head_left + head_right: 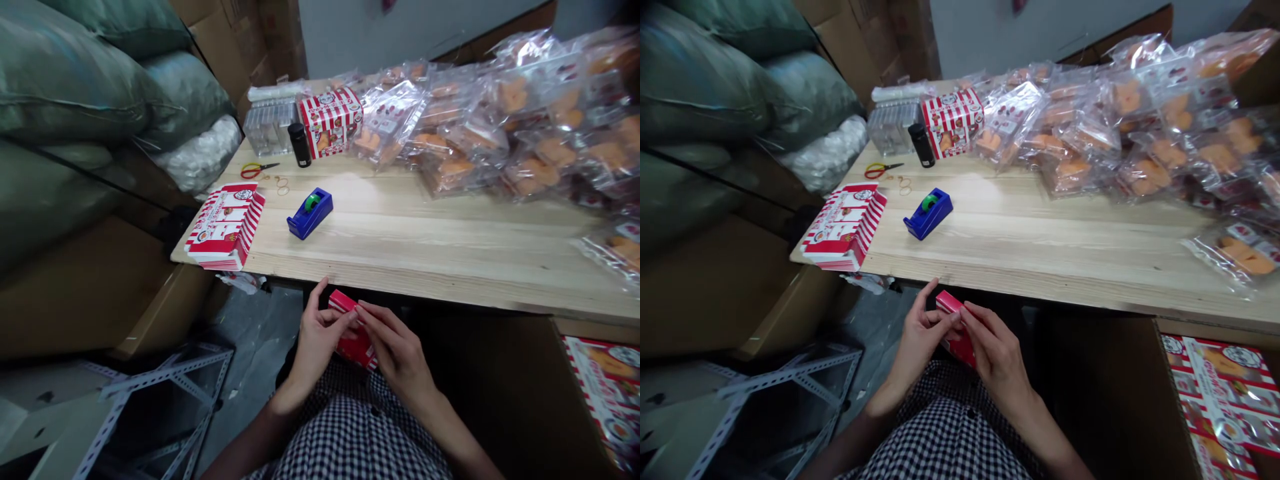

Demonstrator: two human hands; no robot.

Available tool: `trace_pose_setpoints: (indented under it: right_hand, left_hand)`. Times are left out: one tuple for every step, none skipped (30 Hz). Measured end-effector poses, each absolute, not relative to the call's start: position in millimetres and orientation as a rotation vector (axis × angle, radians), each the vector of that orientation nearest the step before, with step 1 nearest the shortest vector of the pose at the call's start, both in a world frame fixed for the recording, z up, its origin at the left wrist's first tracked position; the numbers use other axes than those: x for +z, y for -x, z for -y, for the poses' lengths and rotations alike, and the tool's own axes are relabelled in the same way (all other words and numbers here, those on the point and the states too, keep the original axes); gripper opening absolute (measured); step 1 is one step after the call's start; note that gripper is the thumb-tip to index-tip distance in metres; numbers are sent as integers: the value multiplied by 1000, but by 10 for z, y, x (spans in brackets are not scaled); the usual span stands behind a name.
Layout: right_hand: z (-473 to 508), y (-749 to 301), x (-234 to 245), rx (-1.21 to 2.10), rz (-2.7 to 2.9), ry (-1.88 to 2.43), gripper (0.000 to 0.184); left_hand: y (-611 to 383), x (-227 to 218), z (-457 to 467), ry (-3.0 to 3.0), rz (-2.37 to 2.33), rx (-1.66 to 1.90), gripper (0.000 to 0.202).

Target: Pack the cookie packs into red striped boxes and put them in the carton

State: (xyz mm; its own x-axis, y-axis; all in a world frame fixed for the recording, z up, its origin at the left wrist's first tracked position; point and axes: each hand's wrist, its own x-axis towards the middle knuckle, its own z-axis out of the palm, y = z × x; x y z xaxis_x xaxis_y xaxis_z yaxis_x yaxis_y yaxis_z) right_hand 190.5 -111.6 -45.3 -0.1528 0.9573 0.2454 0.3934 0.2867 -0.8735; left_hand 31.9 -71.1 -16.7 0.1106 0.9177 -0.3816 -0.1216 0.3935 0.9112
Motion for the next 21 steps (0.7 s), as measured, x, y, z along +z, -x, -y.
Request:
trace_pose_setpoints:
  right_hand:
    - [1105,-1918,-448,856,1691,1247,49]
    - [1096,-1929,-442,876,1670,1255,48]
    - [1090,-1939,-436,893,1646,1262,47]
    - [1088,-1948,-431,904,1625,1264,46]
    - [1090,-1955,-425,912,1609,1263,45]
    - [1095,-1960,-420,920,1602,1261,45]
    - [1104,-1965,-416,928,1602,1259,45]
    - [1115,-1969,-414,936,1608,1258,45]
    - [1126,-1974,-416,940,1617,1255,45]
    - [1138,-1980,-424,945,1628,1249,45]
    - [1148,-1989,-439,947,1639,1238,45]
    - [1157,-2000,-461,945,1648,1219,44]
    - [1164,-2013,-489,940,1651,1197,43]
    - [1170,-2026,-521,934,1648,1176,41]
    - [1175,-2041,-553,930,1633,1167,39]
    - [1179,-2055,-583,926,1599,1183,36]
    - [1184,-2069,-607,921,1542,1227,33]
    - [1188,-2083,-623,917,1455,1294,34]
    - [1193,-2099,-629,907,1336,1364,38]
    - [1200,-2120,-626,898,1202,1417,46]
    - [1210,-2149,-613,900,1068,1445,54]
  left_hand:
    - [-301,-192,693,-893,-1241,891,90]
    - [-278,-218,672,-964,-1289,861,90]
    - [-247,-242,648,-1066,-1353,826,88]
    - [-211,-263,622,-1189,-1429,786,85]
    - [-171,-280,593,-1319,-1502,747,81]
    - [-130,-291,563,-1441,-1556,725,76]
    - [-89,-295,535,-1542,-1575,726,72]
    - [-51,-293,508,-1616,-1553,750,71]
    - [-18,-284,484,-1661,-1494,790,71]
    - [9,-272,464,-1679,-1403,818,71]
    - [30,-258,448,-1668,-1296,812,69]
    - [45,-243,437,-1625,-1195,775,65]
    - [53,-227,431,-1561,-1113,720,59]
    - [56,-209,431,-1491,-1055,666,51]
    - [53,-186,436,-1435,-1022,622,43]
    - [45,-155,448,-1405,-1012,600,35]
    - [34,-113,466,-1408,-1018,603,29]
    - [21,-61,490,-1444,-1026,630,26]
    - [8,1,517,-1505,-1020,677,24]
    - [-4,66,545,-1580,-1002,737,26]
    - [-15,129,571,-1663,-965,810,29]
